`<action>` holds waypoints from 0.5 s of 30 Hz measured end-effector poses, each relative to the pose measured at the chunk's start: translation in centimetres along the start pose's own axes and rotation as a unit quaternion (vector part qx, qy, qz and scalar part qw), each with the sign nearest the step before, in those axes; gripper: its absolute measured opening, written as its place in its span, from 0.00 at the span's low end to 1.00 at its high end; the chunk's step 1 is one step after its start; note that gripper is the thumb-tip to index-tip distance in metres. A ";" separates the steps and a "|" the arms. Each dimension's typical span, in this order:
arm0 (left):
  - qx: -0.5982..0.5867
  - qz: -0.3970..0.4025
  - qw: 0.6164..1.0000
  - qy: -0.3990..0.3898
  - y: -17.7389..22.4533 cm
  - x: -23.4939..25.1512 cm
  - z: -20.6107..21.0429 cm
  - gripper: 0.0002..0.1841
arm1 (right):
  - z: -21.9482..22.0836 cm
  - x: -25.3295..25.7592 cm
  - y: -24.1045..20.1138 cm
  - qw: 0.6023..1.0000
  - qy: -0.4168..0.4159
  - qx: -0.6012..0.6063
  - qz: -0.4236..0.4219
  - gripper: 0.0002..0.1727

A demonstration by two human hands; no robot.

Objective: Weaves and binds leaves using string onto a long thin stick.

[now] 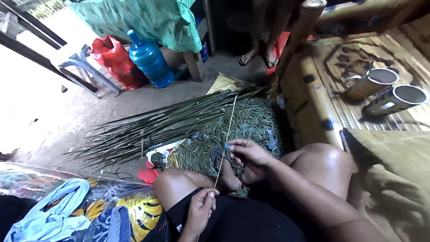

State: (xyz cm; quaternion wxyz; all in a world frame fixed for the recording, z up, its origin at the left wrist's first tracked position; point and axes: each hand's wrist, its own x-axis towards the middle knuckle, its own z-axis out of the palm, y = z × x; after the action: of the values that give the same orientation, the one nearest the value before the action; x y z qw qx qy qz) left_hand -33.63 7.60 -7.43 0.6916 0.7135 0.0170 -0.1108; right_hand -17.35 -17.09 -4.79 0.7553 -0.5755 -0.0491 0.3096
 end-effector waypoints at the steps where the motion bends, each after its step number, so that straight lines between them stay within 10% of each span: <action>1: -0.001 0.001 1.000 -0.004 -0.2 -0.4 -0.2 0.14 | -0.8 0.4 -1.1 1.000 0.015 -0.006 -0.004 0.17; 15: 0.012 -0.035 0.999 0.030 0.2 -2.2 -0.6 0.15 | -5.1 2.5 -5.5 0.980 0.185 -0.037 -0.066 0.23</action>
State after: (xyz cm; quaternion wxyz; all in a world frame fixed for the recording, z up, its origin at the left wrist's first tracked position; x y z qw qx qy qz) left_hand -35.69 8.46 -6.82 0.6780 0.7237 0.0610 -0.1133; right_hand -10.90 -20.82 -2.26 0.7483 -0.6460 0.0417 0.1451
